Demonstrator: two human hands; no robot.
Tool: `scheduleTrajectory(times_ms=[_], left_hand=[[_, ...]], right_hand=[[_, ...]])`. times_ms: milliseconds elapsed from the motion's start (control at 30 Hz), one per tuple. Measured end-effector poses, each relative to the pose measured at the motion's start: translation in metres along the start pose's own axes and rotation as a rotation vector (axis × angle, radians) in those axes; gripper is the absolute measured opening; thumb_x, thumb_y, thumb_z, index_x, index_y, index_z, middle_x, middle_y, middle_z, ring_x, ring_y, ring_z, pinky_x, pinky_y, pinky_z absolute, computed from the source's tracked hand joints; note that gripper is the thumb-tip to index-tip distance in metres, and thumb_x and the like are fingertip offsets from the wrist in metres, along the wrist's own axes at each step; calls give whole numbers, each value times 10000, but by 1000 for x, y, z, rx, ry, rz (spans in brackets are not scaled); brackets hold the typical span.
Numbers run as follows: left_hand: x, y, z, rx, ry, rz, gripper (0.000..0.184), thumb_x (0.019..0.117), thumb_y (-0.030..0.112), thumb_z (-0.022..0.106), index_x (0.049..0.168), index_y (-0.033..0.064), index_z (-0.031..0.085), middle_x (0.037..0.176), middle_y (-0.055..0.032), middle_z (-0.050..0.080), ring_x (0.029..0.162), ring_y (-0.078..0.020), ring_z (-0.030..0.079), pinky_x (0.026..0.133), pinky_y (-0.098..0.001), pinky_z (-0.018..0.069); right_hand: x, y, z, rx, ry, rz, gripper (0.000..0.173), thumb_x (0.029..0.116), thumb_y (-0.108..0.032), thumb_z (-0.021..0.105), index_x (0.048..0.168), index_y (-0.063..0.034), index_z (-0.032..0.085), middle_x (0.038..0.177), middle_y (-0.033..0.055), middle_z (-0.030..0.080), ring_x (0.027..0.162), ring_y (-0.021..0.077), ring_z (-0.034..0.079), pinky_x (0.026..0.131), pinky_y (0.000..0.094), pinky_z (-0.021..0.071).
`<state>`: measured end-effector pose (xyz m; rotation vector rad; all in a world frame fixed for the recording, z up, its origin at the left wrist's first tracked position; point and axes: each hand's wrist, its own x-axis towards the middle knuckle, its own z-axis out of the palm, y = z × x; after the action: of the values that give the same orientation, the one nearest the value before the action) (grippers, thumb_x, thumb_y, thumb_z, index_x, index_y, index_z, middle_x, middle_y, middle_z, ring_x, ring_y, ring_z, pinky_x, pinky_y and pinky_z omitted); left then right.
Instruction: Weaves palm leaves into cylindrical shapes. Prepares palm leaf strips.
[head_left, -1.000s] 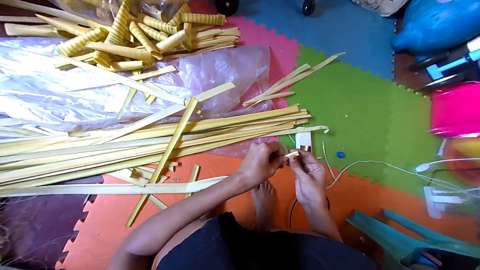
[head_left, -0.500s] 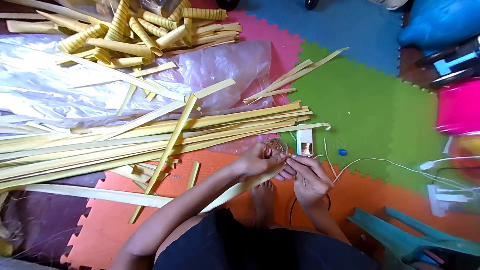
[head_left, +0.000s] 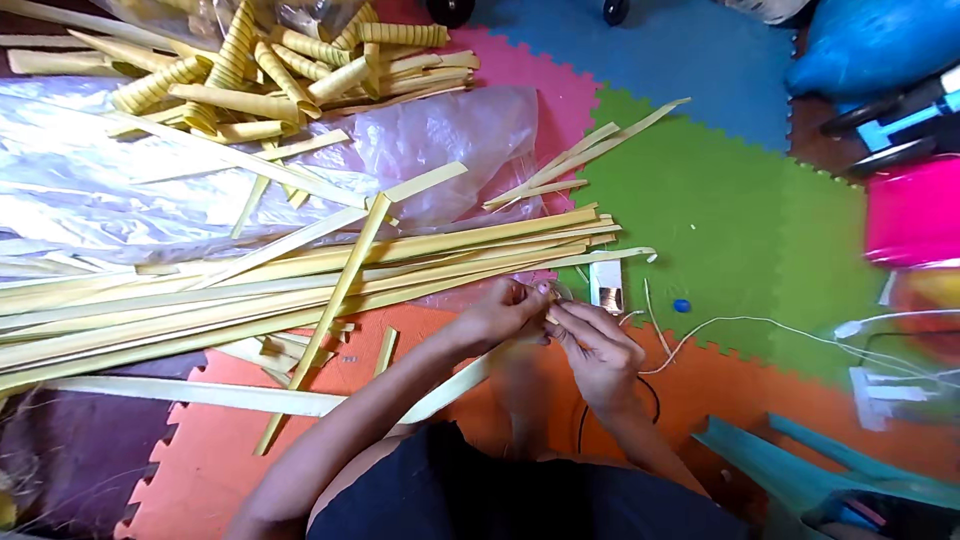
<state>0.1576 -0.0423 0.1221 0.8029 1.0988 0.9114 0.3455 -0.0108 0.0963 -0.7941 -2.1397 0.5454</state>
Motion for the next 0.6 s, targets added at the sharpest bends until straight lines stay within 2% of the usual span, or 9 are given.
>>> scheduleTrajectory(times_ms=[33,100,167,233,267,333,433,533,600], left_hand=[[1,-4,-4,49,-21,48,279,1070,130,510,873,-9,650,701,6,619,648,-35,612,652,-213,538],[0,-6,-5,125,-49,113,153,1036,63,575,971,-37,671,771,-19,682,688,-34,666,694,-205,582],[3,-10,-1,229,-42,208,167,1045,45,550,1044,-67,673,850,-70,742,733,-67,727,737,-235,621],[4,-9,6,326,-18,239,205,1054,73,543,1000,-74,675,808,-96,730,691,-92,723,710,-255,618],[4,-8,8,330,-29,223,234,1063,96,537,979,-73,675,783,-95,723,669,-93,718,691,-253,616],[2,-3,8,220,-96,138,345,1104,159,456,959,-63,676,754,-64,718,637,-83,711,648,-245,616],[-6,4,3,-133,-275,-68,554,1141,281,180,1042,5,649,830,-24,756,739,-99,746,684,-271,633],[-4,3,-1,-75,-252,-12,244,1105,119,398,1037,32,616,817,45,645,733,-4,636,701,-178,556],[0,0,0,156,-142,129,136,1038,107,569,997,0,643,772,13,596,677,-4,557,658,-174,488]], right_hand=[[1,0,-2,50,-29,33,164,869,-153,783,952,-14,808,1021,117,773,1009,160,736,931,253,579],[7,1,-9,200,-89,164,182,880,-118,763,1004,12,797,1045,111,775,984,124,743,887,245,602],[16,5,-16,270,-130,292,195,942,-78,685,1094,10,769,1032,81,771,877,61,730,789,218,610],[20,9,-17,240,-202,383,239,980,-84,622,1175,-17,742,1048,64,728,834,45,686,748,204,589],[21,10,-16,237,-212,412,216,975,-73,622,1147,-18,739,1034,59,710,844,52,687,760,207,597],[21,11,-15,321,-146,403,131,938,-15,642,1030,3,733,976,48,711,838,62,694,770,219,607],[17,8,-18,503,-73,343,108,934,6,644,971,-33,738,975,4,699,866,66,675,792,229,596],[14,7,-21,575,-61,310,105,964,-137,682,1021,-137,770,1078,-36,669,947,62,667,815,225,600],[10,6,-21,696,-66,417,168,1001,-267,644,1131,-206,731,1100,-71,666,915,44,664,774,228,594]])
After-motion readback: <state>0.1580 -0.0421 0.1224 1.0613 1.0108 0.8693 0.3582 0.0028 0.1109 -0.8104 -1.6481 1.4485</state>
